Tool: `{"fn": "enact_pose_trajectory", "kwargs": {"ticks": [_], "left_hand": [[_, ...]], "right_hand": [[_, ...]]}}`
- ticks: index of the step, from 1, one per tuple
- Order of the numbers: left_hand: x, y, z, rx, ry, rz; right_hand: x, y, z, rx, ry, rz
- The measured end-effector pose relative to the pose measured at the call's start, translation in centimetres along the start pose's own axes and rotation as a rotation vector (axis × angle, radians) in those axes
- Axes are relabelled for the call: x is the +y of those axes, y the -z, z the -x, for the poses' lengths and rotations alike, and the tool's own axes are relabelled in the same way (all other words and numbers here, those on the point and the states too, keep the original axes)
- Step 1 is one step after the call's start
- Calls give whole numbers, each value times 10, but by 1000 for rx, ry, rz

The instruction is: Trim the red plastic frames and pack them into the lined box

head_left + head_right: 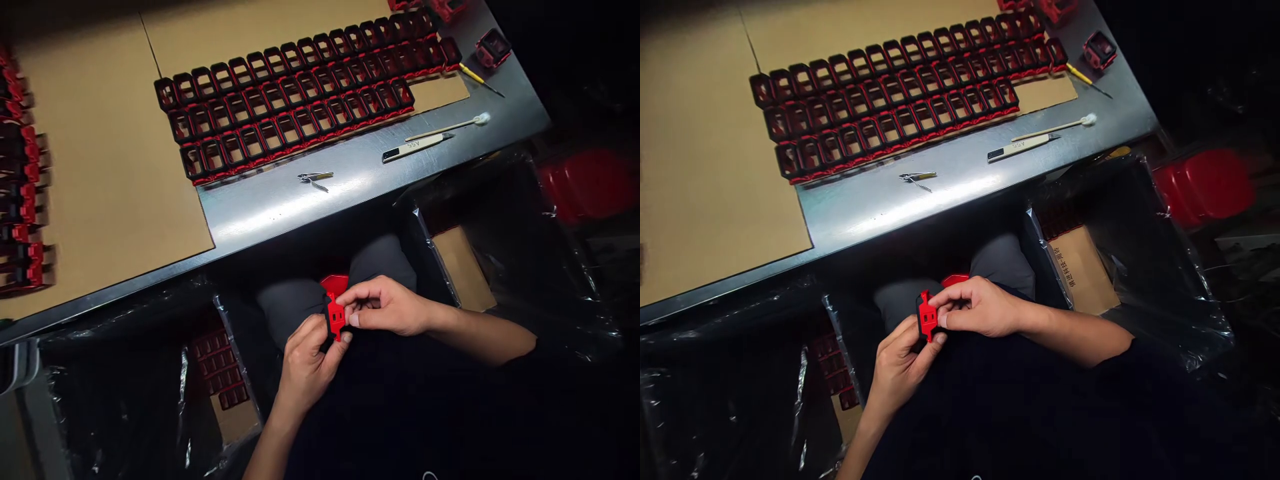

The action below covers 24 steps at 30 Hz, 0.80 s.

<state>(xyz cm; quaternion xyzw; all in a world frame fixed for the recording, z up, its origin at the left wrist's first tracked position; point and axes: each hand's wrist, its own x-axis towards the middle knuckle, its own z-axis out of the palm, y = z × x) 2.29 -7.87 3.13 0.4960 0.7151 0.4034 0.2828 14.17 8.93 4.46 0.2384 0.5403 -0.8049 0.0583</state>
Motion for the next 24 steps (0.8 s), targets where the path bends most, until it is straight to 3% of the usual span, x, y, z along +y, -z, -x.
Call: {"fn": "enact_pose_trajectory", "kwargs": {"ticks": [11, 16, 21, 24], "left_hand": [[1, 0, -3, -47, -9, -6], [2, 8, -3, -119, 97, 175], [6, 13, -7, -200, 218, 252], [9, 14, -10, -200, 243, 289]], "right_hand": [[6, -2, -3, 19, 22, 1], [3, 0, -1, 41, 35, 61], [-2, -1, 3, 62, 193, 310], [-2, -1, 5, 73, 219, 333]]}}
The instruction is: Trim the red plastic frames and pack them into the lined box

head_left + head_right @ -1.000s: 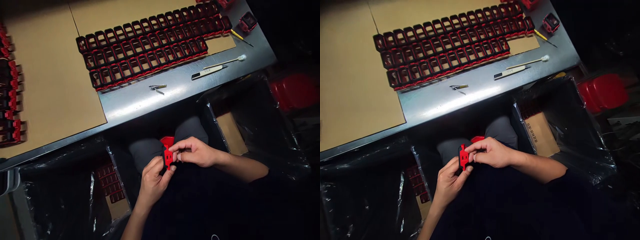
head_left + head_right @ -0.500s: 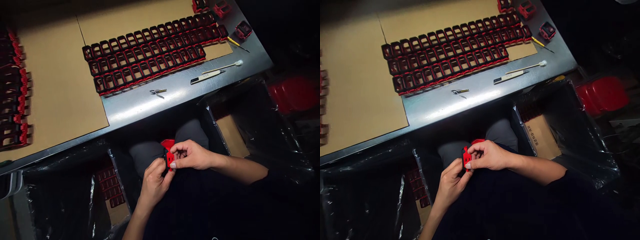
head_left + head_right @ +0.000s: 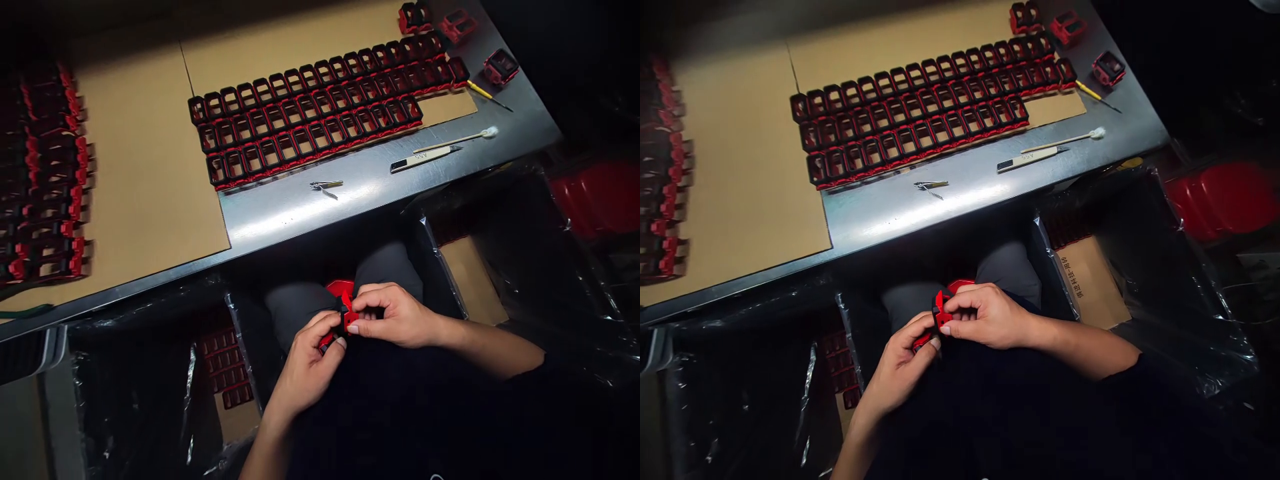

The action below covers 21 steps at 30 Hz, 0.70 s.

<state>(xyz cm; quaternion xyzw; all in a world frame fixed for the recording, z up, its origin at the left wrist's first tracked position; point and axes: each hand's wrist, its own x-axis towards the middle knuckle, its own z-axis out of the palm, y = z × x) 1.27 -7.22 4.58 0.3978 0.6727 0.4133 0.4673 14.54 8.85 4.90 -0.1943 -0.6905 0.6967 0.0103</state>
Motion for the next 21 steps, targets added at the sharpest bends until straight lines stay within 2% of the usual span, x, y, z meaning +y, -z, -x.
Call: {"fn": "enact_pose_trajectory", "kwargs": {"ticks": [6, 10, 12, 16, 18, 21], "left_hand": [[6, 0, -3, -41, 109, 77], [5, -2, -8, -2, 191, 96], [1, -5, -10, -1, 285, 205], [-7, -8, -10, 24, 447, 554], [-9, -8, -7, 36, 427, 606], [-6, -3, 0, 3, 313, 509]], "right_hand": [[3, 0, 0, -51, -80, -71], [5, -1, 0, -129, -122, -99], [6, 0, 1, -153, -127, -94], [6, 2, 1, -146, -135, -109], [6, 2, 1, -115, -120, -101], [7, 2, 1, -68, -7, 14]]}}
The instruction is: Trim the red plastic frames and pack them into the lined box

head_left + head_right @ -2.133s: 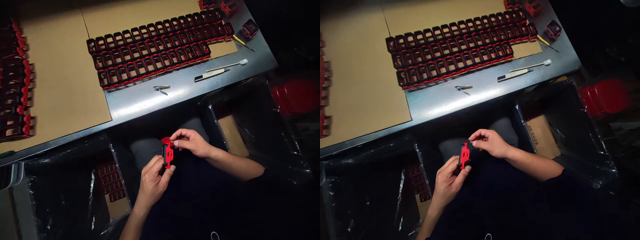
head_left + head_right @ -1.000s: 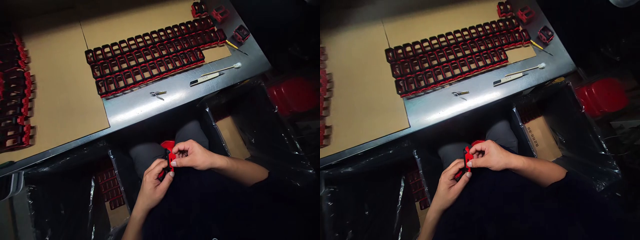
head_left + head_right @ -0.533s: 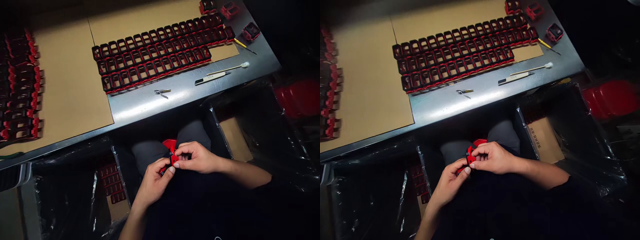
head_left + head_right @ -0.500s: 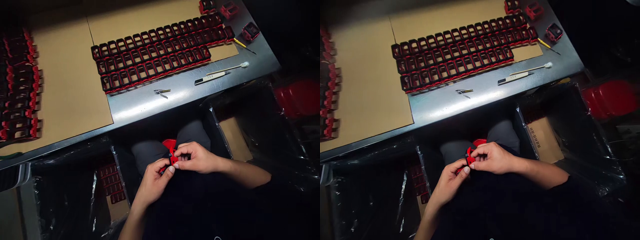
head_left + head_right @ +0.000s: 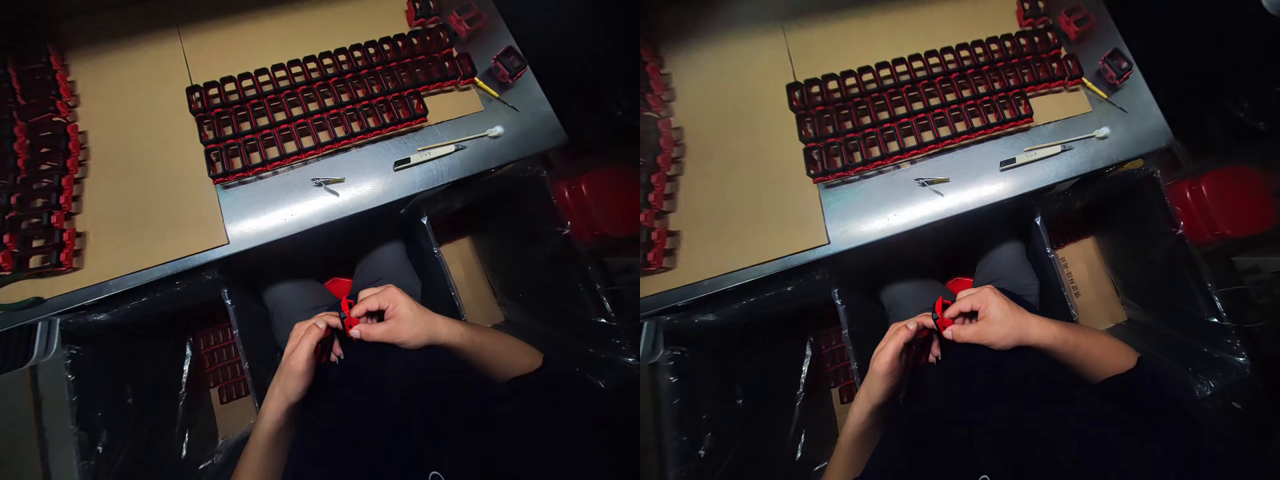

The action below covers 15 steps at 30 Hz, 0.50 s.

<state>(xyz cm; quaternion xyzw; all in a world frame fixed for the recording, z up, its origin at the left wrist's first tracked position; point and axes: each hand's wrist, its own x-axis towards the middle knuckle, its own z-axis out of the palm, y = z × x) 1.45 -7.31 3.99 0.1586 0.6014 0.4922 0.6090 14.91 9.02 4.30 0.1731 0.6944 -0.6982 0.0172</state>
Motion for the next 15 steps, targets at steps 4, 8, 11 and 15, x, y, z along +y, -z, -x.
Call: {"fn": "enact_pose_trajectory", "kwargs": {"ticks": [4, 8, 11, 15], "left_hand": [[11, 1, 7, -19, -68, -280], [17, -2, 8, -4, -62, -404], [19, -4, 8, 7, -43, -405], [21, -6, 7, 25, -70, -418]], "right_hand": [[3, 0, 2, 63, 191, 195], [6, -1, 2, 87, 302, 257], [8, -2, 1, 109, 370, 300], [10, -4, 0, 145, 445, 355]]}}
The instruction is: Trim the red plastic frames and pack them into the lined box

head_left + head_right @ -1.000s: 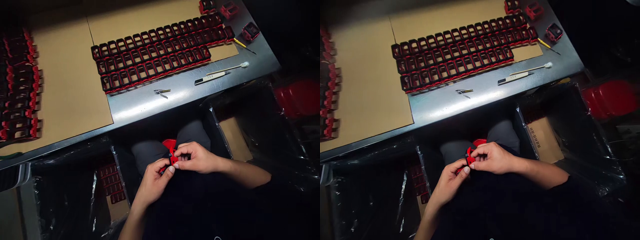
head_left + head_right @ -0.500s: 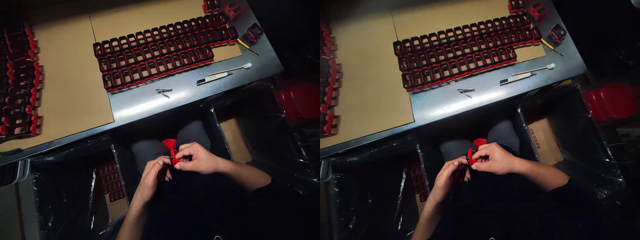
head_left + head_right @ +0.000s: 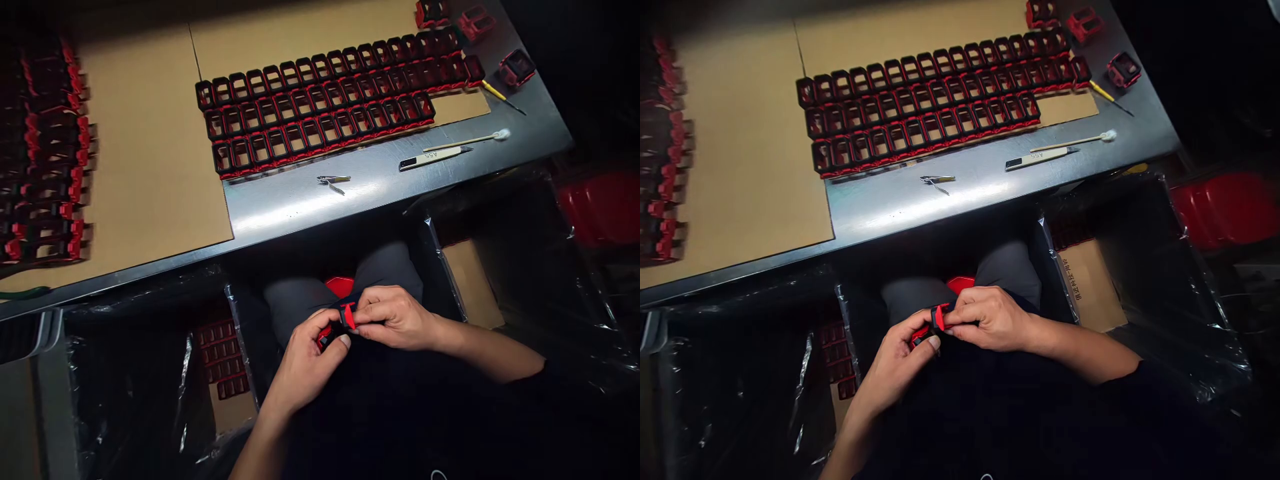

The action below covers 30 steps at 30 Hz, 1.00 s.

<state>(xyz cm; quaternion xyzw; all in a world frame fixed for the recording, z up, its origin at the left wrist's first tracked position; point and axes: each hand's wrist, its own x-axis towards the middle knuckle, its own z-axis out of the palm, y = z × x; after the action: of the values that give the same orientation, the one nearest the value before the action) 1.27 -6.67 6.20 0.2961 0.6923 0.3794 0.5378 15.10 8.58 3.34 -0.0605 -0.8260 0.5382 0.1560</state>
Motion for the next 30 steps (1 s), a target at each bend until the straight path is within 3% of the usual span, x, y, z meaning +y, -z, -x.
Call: {"fn": "enact_pose_trajectory", "kwargs": {"ticks": [8, 23, 27, 30], "left_hand": [[1, -1, 0, 52, -55, 12], [-1, -4, -4, 122, -107, -15], [-4, -11, -4, 210, -149, -25], [-7, -15, -3, 327, -255, -112]], "right_hand": [[5, -6, 1, 59, 120, 105], [11, -8, 3, 27, 95, 140], [12, -7, 2, 43, 103, 148], [10, -6, 1, 62, 101, 118]]}}
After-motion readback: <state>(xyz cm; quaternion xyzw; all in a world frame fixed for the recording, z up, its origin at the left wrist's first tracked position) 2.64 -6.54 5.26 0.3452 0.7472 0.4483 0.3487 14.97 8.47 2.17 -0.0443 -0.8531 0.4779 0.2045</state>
